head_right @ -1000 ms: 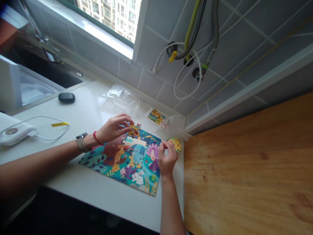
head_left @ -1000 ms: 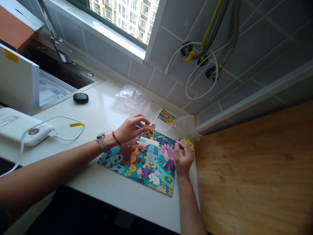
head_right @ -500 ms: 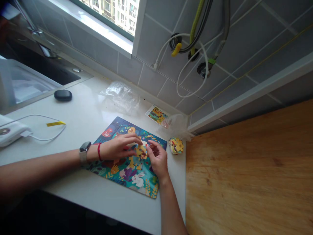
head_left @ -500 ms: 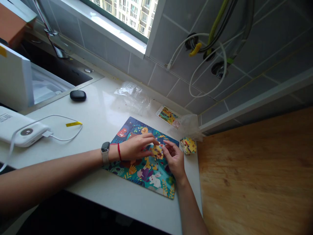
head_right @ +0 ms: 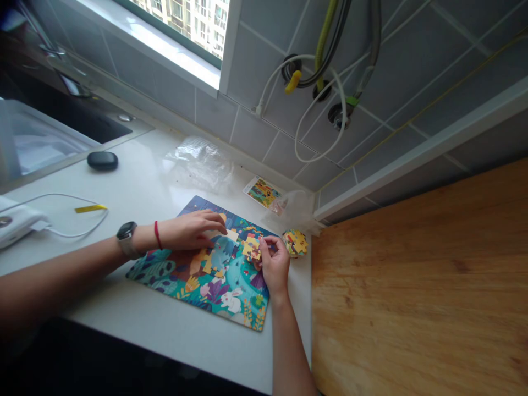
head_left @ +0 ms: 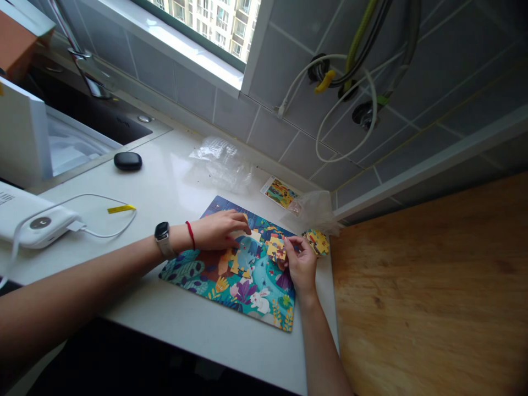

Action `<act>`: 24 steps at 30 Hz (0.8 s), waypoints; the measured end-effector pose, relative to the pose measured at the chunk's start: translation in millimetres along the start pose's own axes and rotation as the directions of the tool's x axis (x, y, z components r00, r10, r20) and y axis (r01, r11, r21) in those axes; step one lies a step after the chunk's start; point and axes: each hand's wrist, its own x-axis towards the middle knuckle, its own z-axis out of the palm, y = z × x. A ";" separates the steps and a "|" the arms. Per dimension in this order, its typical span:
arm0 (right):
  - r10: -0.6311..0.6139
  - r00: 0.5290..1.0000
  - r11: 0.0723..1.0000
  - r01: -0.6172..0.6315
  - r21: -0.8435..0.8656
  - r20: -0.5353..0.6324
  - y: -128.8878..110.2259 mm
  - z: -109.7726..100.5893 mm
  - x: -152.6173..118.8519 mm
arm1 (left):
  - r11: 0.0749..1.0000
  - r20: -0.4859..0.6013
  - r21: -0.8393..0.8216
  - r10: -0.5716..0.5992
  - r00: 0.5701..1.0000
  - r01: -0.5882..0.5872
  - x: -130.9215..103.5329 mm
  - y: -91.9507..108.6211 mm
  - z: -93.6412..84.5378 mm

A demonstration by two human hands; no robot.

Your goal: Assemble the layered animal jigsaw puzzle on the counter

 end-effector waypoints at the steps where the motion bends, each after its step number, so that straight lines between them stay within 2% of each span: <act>1: 0.023 1.000 1.000 -0.023 0.007 0.015 -0.2 1.0 -0.9 | 1.000 0.010 0.005 -0.012 1.000 0.012 -0.8 -2.9 -4.1; 5: 0.084 0.996 0.996 -0.085 0.036 0.036 -1.4 3.7 -3.2 | 0.999 0.009 -0.021 -0.041 0.999 0.041 -3.9 -13.9 -15.3; 11: 0.074 0.997 0.996 -0.076 0.048 0.036 -3.2 2.8 -3.8 | 0.998 0.021 -0.052 -0.041 0.999 0.042 -6.0 -17.6 -20.7; 13: 0.024 0.998 1.000 -0.024 -0.006 0.063 -3.7 1.4 -3.3 | 0.999 0.012 -0.040 -0.019 1.000 0.019 -5.7 -15.7 -21.4; 16: -0.171 0.983 0.971 0.179 -0.158 0.062 -4.8 -1.2 -2.2 | 1.000 -0.011 -0.021 -0.014 1.000 0.014 -4.7 -13.5 -21.0; 18: -0.256 0.966 0.940 0.259 -0.220 0.043 -5.1 -3.2 -1.6 | 1.000 -0.030 -0.010 -0.028 0.999 0.027 -3.7 -13.1 -19.7; 24: -0.198 0.977 0.952 0.210 -0.223 0.074 -2.5 -5.4 -3.0 | 1.000 -0.075 -0.005 0.006 0.997 -0.006 -1.4 -12.3 -13.1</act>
